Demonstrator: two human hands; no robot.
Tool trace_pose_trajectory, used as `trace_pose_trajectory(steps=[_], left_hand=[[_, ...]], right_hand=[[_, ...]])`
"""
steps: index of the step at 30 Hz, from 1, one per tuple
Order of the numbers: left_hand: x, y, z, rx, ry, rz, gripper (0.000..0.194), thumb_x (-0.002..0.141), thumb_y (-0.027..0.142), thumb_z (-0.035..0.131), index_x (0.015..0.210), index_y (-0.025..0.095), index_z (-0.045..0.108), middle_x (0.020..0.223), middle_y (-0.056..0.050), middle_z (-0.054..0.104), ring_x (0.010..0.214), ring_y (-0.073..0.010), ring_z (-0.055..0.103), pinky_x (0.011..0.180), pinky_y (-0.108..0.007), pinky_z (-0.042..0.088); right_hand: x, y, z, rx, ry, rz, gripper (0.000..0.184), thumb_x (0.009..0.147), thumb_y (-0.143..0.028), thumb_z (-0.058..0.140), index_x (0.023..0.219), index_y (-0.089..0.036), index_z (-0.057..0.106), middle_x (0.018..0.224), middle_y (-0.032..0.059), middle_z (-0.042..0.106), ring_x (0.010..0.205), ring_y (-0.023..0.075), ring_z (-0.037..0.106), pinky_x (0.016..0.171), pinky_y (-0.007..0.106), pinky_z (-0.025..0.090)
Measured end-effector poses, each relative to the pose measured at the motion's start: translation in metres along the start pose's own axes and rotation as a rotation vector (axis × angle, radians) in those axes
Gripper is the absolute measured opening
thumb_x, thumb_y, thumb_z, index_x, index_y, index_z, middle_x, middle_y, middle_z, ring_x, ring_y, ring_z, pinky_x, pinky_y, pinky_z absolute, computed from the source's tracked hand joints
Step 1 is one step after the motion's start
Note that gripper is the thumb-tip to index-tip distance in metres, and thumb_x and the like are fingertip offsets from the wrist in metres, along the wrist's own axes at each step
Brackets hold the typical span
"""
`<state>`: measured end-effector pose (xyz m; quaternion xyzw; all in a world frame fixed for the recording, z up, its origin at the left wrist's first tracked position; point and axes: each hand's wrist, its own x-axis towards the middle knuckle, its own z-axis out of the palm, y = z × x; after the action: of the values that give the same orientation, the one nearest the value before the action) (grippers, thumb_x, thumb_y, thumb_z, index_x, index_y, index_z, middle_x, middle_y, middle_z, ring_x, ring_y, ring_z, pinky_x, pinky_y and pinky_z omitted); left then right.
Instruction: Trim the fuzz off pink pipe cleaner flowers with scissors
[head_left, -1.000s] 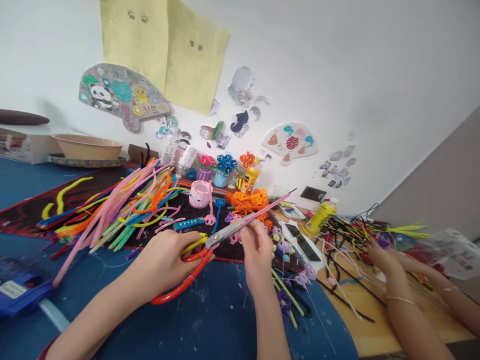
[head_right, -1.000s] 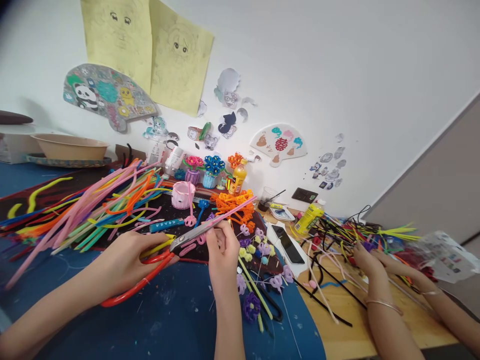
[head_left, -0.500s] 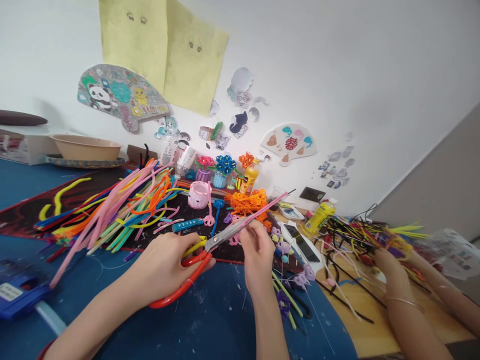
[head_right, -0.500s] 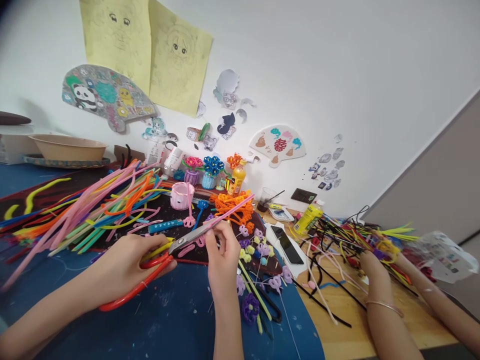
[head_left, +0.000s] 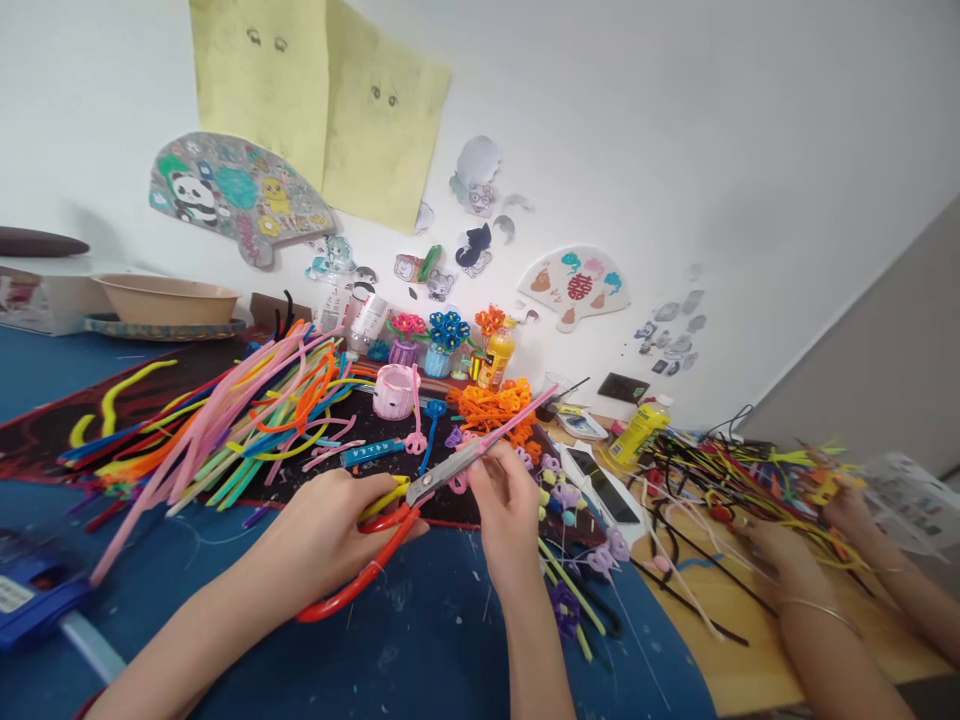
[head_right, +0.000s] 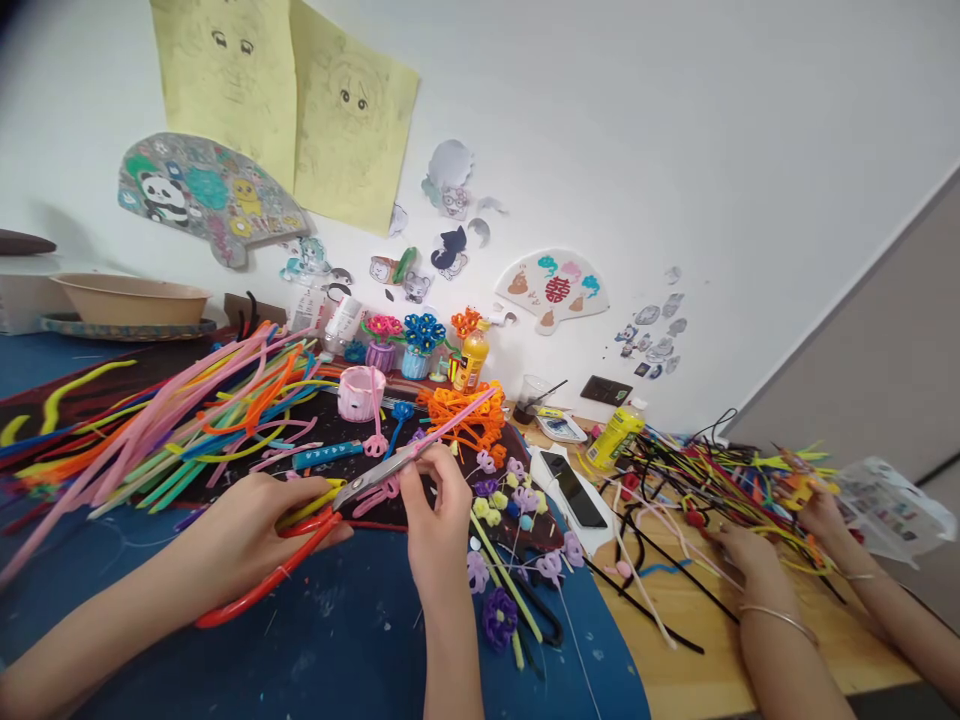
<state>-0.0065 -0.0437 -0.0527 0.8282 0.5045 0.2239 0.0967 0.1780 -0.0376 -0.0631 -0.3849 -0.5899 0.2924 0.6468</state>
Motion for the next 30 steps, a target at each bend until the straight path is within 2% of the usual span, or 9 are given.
trace_pose_trajectory(steps=[4,10,20,25,30], left_hand=[[0.0000,0.0014,-0.0013,0.030,-0.004,0.010,0.035,0.082,0.054,0.048,0.068,0.022,0.052,0.054,0.004,0.048,0.048,-0.0115,0.037,0.049,-0.023,0.022],[-0.0008,0.0081,-0.0036,0.024,-0.011,-0.046,0.034,0.081,0.055,0.047,0.071,0.023,0.049,0.059,0.002,0.056,0.052,-0.0147,0.049,0.051,-0.023,0.027],[0.0008,0.0025,-0.0022,0.080,-0.008,-0.019,0.031,0.082,0.051,0.047,0.068,0.023,0.051,0.054,0.004,0.048,0.049,-0.0129,0.040,0.050,-0.023,0.024],[0.0000,0.0005,-0.0014,0.076,0.011,-0.006,0.032,0.082,0.051,0.048,0.067,0.022,0.054,0.053,0.004,0.047,0.048,-0.0121,0.038,0.050,-0.023,0.023],[0.0004,-0.0010,0.0005,0.064,0.006,-0.004,0.036,0.081,0.054,0.046,0.065,0.022,0.052,0.053,0.003,0.047,0.049,-0.0123,0.038,0.050,-0.023,0.023]], right_hand=[[-0.0001,-0.0014,0.0003,-0.022,0.002,-0.007,0.016,0.086,-0.033,0.056,0.081,-0.019,0.060,0.079,0.0013,0.061,0.075,0.0163,0.057,0.070,0.027,0.044],[-0.0012,-0.0049,0.0036,-0.059,-0.045,-0.012,0.015,0.087,-0.032,0.054,0.080,-0.020,0.060,0.071,-0.0011,0.054,0.066,0.0149,0.050,0.062,0.025,0.042],[-0.0006,-0.0057,0.0032,-0.066,-0.057,-0.002,0.014,0.086,-0.029,0.053,0.083,-0.020,0.063,0.076,0.0009,0.058,0.069,0.0162,0.053,0.065,0.027,0.043],[0.0004,-0.0025,0.0019,-0.098,-0.020,-0.012,0.012,0.083,-0.027,0.055,0.081,-0.019,0.063,0.073,0.0002,0.057,0.069,0.0161,0.053,0.065,0.027,0.044],[0.0004,0.0020,-0.0001,-0.098,0.102,-0.046,0.015,0.085,-0.032,0.054,0.083,-0.019,0.062,0.078,0.0023,0.062,0.074,0.0176,0.057,0.069,0.028,0.045]])
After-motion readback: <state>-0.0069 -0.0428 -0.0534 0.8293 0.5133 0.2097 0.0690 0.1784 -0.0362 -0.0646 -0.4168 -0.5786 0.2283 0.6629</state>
